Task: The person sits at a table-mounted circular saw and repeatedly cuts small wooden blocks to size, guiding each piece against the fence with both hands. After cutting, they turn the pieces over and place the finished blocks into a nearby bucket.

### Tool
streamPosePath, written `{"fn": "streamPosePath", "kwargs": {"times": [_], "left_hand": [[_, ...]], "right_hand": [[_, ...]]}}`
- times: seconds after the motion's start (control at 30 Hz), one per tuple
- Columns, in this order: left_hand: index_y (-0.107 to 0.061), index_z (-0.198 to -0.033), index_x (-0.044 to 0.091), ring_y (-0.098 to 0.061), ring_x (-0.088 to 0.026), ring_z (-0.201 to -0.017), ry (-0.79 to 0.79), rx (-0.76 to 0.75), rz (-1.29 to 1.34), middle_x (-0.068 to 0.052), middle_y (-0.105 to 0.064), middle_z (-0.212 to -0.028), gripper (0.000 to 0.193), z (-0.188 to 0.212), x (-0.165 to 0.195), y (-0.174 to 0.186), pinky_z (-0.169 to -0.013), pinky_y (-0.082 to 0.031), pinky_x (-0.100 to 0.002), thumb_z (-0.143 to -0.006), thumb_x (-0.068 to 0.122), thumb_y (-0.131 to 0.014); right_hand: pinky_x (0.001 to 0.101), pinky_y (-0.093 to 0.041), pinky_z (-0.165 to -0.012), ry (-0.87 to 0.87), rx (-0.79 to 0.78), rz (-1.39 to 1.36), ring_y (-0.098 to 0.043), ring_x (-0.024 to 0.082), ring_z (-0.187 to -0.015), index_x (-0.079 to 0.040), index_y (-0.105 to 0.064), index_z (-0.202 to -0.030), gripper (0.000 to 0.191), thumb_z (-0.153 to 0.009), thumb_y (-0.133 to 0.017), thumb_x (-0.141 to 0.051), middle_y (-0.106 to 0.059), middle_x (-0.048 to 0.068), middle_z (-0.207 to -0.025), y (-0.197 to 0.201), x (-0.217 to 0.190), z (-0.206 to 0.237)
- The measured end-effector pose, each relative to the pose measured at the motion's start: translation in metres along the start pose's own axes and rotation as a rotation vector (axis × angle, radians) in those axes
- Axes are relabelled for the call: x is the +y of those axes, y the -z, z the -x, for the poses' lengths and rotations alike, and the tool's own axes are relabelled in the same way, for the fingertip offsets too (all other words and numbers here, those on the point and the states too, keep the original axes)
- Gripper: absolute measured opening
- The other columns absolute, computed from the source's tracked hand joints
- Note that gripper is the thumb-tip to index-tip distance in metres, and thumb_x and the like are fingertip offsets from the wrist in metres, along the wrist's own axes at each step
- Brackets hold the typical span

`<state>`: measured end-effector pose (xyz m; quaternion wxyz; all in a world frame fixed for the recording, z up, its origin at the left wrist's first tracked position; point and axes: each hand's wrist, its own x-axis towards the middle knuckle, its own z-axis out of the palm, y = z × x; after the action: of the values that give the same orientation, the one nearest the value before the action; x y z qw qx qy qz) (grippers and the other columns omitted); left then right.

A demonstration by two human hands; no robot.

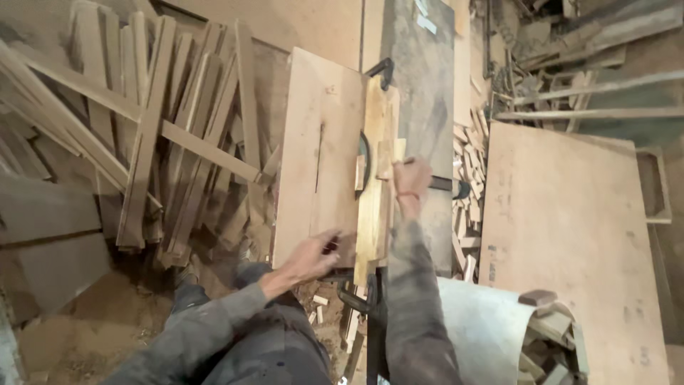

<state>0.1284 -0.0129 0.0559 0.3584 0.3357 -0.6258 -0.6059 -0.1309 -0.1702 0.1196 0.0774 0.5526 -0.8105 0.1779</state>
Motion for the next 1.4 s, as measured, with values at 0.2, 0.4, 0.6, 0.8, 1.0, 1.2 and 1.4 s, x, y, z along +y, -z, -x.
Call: {"fn": "streamPosePath", "kwargs": {"times": [0.2,0.4,0.6,0.8,1.0,1.2,1.4], "left_hand": [[-0.054,-0.138,-0.005,-0.066,-0.047,-0.103,-0.516,0.370,-0.415,-0.033,-0.068,-0.115,0.061,-0.001,0.042,0.032,-0.091,-0.053,-0.048,-0.079,0.008,-0.059],[-0.065,-0.101,0.006,-0.070,-0.035,-0.085,-0.254,-0.306,-0.615,-0.017,-0.070,-0.093,0.019,0.002,0.016,0.027,-0.073,-0.057,-0.047,-0.085,0.016,-0.066],[-0.065,-0.110,0.002,-0.065,-0.043,-0.069,-0.068,0.431,-0.553,-0.022,-0.066,-0.078,0.026,-0.083,-0.062,0.030,-0.059,-0.049,-0.056,-0.093,0.022,-0.063],[-0.066,-0.105,0.002,-0.067,-0.050,-0.090,0.211,0.645,-0.289,-0.027,-0.071,-0.092,0.025,-0.206,-0.063,0.036,-0.076,-0.051,-0.060,-0.086,0.019,-0.065],[-0.067,-0.104,0.003,-0.067,-0.046,-0.084,0.028,0.100,-0.431,-0.027,-0.069,-0.089,0.026,-0.178,-0.065,0.035,-0.071,-0.052,-0.054,-0.090,0.025,-0.069],[-0.068,-0.134,0.011,-0.055,-0.018,-0.072,0.413,-0.362,0.393,-0.005,-0.068,-0.091,0.043,-0.050,-0.074,0.001,-0.063,-0.049,-0.035,-0.091,0.009,-0.068],[-0.067,-0.124,-0.002,-0.064,-0.012,-0.093,0.217,-0.500,0.532,-0.002,-0.072,-0.102,0.030,-0.033,-0.079,-0.021,-0.085,-0.054,-0.029,-0.096,0.007,-0.070]], "right_hand": [[0.0435,-0.055,-0.076,0.391,-0.246,-0.086,-0.067,0.032,-0.085,-0.007,-0.071,-0.091,0.014,-0.078,-0.072,-0.009,-0.070,0.013,-0.091,0.097,0.001,0.131],[0.0409,-0.056,-0.082,0.380,-0.390,-0.163,-0.069,0.031,-0.094,-0.011,-0.073,-0.098,0.018,-0.082,-0.076,-0.006,-0.071,0.009,-0.093,0.106,-0.028,0.228],[0.0413,-0.052,-0.095,0.026,-0.129,-0.302,-0.066,0.037,-0.105,0.000,-0.067,-0.121,0.038,-0.084,-0.076,-0.006,-0.069,0.020,-0.112,0.131,-0.013,0.256],[0.0374,-0.054,-0.094,-0.103,-0.205,-0.372,-0.071,0.030,-0.109,-0.003,-0.069,-0.123,0.034,-0.089,-0.071,-0.006,-0.073,0.017,-0.119,0.140,-0.010,0.291],[0.0329,-0.057,-0.087,-0.312,-0.252,-0.457,-0.075,0.022,-0.102,-0.003,-0.071,-0.119,0.034,-0.085,-0.072,-0.006,-0.078,0.013,-0.111,0.146,0.000,0.318],[0.0329,-0.054,-0.094,-0.469,-0.231,-0.716,-0.068,0.019,-0.111,0.000,-0.064,-0.129,0.038,-0.093,-0.069,-0.011,-0.072,0.012,-0.122,0.122,0.005,0.314],[0.0328,-0.055,-0.090,-0.486,-0.389,-0.999,-0.068,0.018,-0.101,0.008,-0.065,-0.127,0.037,-0.093,-0.070,-0.007,-0.075,0.011,-0.114,0.083,0.030,0.268]]}}
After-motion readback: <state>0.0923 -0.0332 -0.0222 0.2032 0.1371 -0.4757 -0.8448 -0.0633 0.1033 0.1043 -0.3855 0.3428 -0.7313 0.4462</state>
